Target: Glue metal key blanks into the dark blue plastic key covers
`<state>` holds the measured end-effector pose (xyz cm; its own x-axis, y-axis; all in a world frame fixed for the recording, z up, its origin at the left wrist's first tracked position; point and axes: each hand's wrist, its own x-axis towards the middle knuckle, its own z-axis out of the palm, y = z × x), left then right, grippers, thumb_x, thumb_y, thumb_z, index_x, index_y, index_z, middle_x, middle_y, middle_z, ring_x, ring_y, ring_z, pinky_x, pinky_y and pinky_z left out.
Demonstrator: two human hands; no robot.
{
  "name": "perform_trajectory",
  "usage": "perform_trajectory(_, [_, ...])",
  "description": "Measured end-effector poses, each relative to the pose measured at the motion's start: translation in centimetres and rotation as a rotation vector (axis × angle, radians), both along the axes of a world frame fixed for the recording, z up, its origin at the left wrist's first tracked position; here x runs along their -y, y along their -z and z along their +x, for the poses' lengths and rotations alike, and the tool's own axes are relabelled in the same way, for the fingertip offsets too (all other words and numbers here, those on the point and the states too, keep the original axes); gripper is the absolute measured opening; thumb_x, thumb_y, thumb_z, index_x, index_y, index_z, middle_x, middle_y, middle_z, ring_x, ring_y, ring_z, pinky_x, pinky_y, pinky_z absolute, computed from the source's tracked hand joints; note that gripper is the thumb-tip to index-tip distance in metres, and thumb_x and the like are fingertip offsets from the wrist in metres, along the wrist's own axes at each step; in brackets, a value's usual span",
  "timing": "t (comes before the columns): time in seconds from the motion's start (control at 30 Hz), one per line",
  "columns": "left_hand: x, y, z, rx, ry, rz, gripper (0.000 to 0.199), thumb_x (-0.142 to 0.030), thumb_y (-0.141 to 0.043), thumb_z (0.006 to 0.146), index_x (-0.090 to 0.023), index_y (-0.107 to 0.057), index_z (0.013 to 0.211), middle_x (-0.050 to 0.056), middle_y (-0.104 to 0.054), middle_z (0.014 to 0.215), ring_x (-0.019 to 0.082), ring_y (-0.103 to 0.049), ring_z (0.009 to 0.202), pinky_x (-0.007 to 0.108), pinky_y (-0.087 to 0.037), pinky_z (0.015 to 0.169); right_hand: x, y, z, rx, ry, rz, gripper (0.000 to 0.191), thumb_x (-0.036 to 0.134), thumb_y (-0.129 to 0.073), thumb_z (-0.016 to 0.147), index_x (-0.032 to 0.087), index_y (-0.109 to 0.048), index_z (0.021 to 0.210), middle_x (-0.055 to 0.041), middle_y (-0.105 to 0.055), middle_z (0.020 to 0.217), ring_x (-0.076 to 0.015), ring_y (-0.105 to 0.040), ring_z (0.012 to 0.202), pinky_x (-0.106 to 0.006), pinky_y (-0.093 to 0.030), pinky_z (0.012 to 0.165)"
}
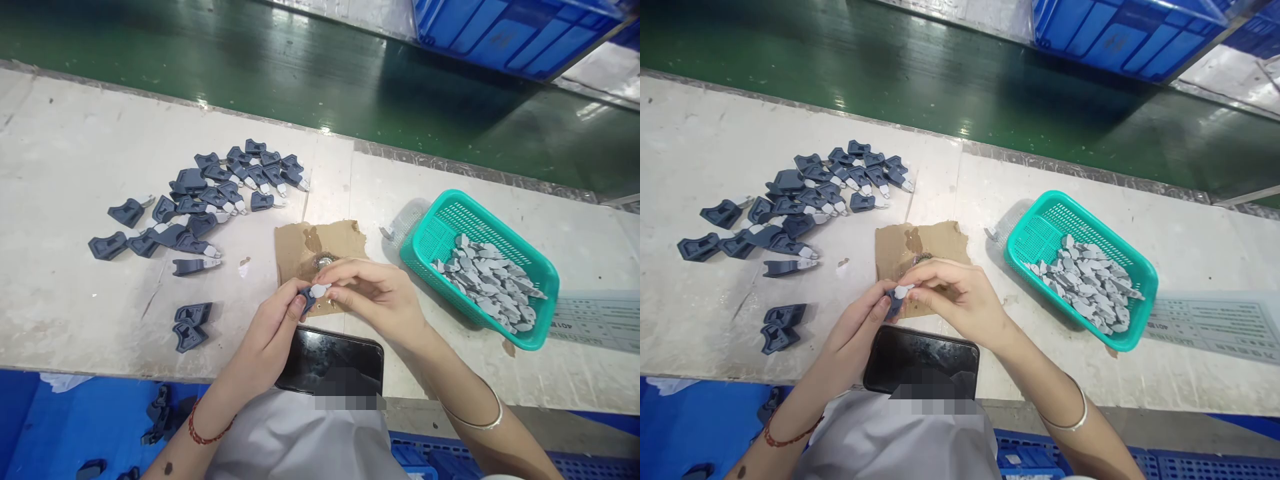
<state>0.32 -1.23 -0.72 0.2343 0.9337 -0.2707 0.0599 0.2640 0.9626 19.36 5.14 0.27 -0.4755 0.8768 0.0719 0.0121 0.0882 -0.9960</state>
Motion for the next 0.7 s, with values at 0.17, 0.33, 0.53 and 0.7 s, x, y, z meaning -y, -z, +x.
perform_trajectory(0.17, [0.1, 0.0, 0.0, -0.01, -0.009, 0.006, 0.034, -0.043, -0.037, 0.11, -0.024, -0.065, 0.114, -0.002, -0.053, 0.086, 0.015, -0.049, 0.081, 0.027, -0.039, 0.076, -0.1, 0.0, 0.1, 0.091, -0.031, 0.173, 0.013, 0.012, -0.072, 0.094, 0.02, -0.078, 0.101, -0.0039, -0.081, 0.101, -0.0129, -0.076, 0.097, -0.023, -0.06, 0.089])
perform_trajectory(0.33, [0.1, 0.2, 0.2, 0.016, -0.034, 0.016, 0.034, -0.042, -0.038, 0.11, -0.026, -0.067, 0.115, -0.001, -0.059, 0.093, 0.015, -0.054, 0.088, 0.026, -0.043, 0.082, 0.1, -0.3, -0.1, 0.155, -0.043, 0.332, 0.01, 0.01, -0.071, 0.094, 0.018, -0.076, 0.098, -0.0051, -0.082, 0.097, -0.0131, -0.077, 0.093, -0.022, -0.06, 0.086])
perform_trajectory(0.53, [0.1, 0.7, 0.1, 0.048, -0.04, 0.033, 0.03, -0.039, -0.04, 0.11, -0.026, -0.067, 0.112, -0.001, -0.063, 0.098, 0.015, -0.056, 0.094, 0.025, -0.042, 0.087, 0.1, -0.5, -0.1, 0.167, -0.072, 0.297, 0.009, 0.011, -0.071, 0.095, 0.018, -0.076, 0.098, -0.0051, -0.081, 0.096, -0.0136, -0.076, 0.092, -0.023, -0.06, 0.085])
perform_trajectory(0.7, [-0.1, -0.5, 0.2, 0.05, -0.078, 0.023, 0.031, -0.043, -0.045, 0.105, -0.021, -0.062, 0.091, -0.002, -0.051, 0.08, 0.015, -0.046, 0.075, 0.027, -0.039, 0.07, 0.6, -2.1, -0.6, 0.233, -0.077, 0.345, 0.011, 0.017, -0.072, 0.095, 0.019, -0.079, 0.102, -0.0061, -0.075, 0.101, -0.0158, -0.074, 0.092, -0.027, -0.061, 0.081])
